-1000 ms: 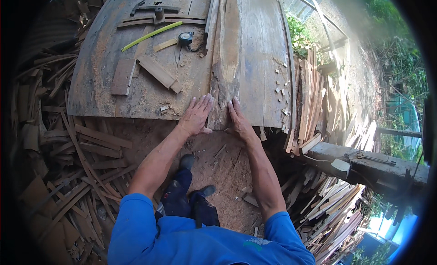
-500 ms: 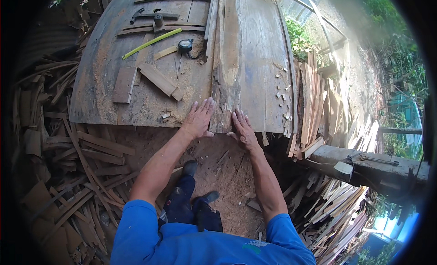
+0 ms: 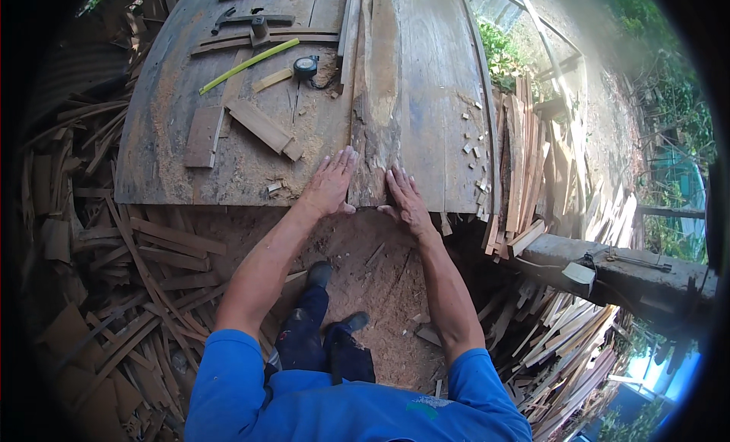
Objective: The person uses a table saw to cut thin strips and larger pieces of wood, measuring with a tape measure and guiding the wood through the blade by hand.
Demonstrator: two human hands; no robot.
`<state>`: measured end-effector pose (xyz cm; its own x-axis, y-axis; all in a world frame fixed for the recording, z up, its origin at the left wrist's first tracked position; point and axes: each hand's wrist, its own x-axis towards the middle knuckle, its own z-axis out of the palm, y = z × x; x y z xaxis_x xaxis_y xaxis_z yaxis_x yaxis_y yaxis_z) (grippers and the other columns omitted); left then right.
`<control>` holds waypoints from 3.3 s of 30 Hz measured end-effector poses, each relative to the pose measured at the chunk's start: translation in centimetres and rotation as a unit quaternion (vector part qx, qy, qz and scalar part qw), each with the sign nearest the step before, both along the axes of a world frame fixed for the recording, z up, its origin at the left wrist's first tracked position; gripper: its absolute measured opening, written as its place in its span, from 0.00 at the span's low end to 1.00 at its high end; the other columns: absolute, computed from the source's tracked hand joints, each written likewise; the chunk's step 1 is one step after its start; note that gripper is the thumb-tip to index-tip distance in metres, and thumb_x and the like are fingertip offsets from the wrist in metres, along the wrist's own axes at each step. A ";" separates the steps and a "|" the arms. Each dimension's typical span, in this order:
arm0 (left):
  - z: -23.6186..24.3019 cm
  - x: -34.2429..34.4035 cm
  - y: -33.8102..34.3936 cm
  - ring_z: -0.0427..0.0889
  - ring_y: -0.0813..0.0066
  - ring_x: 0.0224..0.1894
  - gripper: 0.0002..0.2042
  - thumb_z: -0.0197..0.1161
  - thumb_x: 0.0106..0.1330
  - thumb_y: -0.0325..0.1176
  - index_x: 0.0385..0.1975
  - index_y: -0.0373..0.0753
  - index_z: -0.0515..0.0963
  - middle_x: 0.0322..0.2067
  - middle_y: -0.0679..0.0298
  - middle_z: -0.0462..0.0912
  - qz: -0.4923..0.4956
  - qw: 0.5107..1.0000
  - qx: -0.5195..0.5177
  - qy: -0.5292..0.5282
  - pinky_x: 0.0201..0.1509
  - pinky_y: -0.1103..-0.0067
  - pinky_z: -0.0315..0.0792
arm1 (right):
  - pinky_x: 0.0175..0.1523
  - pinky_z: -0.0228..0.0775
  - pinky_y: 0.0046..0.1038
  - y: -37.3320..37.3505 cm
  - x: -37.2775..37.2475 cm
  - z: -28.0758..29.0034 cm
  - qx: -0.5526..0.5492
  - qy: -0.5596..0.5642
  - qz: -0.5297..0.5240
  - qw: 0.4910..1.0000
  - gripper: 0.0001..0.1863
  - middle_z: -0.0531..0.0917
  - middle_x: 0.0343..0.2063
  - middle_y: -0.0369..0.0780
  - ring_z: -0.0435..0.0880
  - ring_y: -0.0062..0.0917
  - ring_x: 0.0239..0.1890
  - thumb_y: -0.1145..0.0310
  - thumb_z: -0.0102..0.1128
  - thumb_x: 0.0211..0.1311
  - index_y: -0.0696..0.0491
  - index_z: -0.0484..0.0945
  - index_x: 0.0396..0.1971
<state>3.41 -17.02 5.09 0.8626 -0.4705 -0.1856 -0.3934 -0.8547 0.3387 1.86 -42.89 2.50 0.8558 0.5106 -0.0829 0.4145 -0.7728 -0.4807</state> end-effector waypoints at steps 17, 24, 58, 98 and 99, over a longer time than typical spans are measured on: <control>-0.3 2.0 0.5 0.50 0.52 0.76 0.63 0.79 0.43 0.53 0.72 0.27 0.44 0.74 0.44 0.47 -0.008 1.000 0.004 0.014 0.78 0.65 0.50 | 0.78 0.40 0.42 0.2 2.1 -0.6 0.021 -0.010 0.009 1.000 0.47 0.51 0.75 0.44 0.49 0.41 0.77 0.51 0.64 0.59 0.48 0.51 0.75; -1.2 2.6 0.9 0.48 0.48 0.76 0.62 0.77 0.45 0.53 0.73 0.27 0.42 0.73 0.41 0.46 -0.019 0.999 -0.025 -0.007 0.78 0.63 0.49 | 0.78 0.38 0.41 0.2 2.8 -0.7 0.021 -0.010 0.007 1.000 0.46 0.51 0.75 0.45 0.49 0.41 0.77 0.50 0.62 0.61 0.48 0.50 0.75; -0.3 3.2 0.2 0.54 0.52 0.74 0.43 0.68 0.61 0.41 0.71 0.29 0.51 0.73 0.45 0.49 0.028 0.999 0.020 0.014 0.76 0.63 0.54 | 0.77 0.31 0.49 6.2 7.8 -2.2 -0.030 -0.121 -0.203 0.971 0.31 0.60 0.73 0.42 0.52 0.38 0.76 0.52 0.34 0.76 0.52 0.57 0.72; 1.6 8.3 0.0 0.45 0.61 0.78 0.40 0.67 0.59 0.51 0.69 0.40 0.62 0.73 0.60 0.56 0.013 0.990 0.128 -0.063 0.76 0.43 0.32 | 0.76 0.28 0.52 6.1 13.1 -2.5 -0.064 -0.133 -0.198 0.969 0.31 0.60 0.73 0.41 0.52 0.36 0.76 0.52 0.32 0.76 0.51 0.57 0.72; 1.8 8.4 -0.1 0.44 0.60 0.78 0.40 0.66 0.59 0.52 0.69 0.39 0.61 0.74 0.61 0.54 0.014 0.989 0.136 -0.051 0.76 0.42 0.31 | 0.76 0.28 0.52 6.1 13.2 -2.5 -0.064 -0.131 -0.198 0.969 0.31 0.60 0.73 0.41 0.52 0.36 0.76 0.52 0.32 0.76 0.51 0.57 0.72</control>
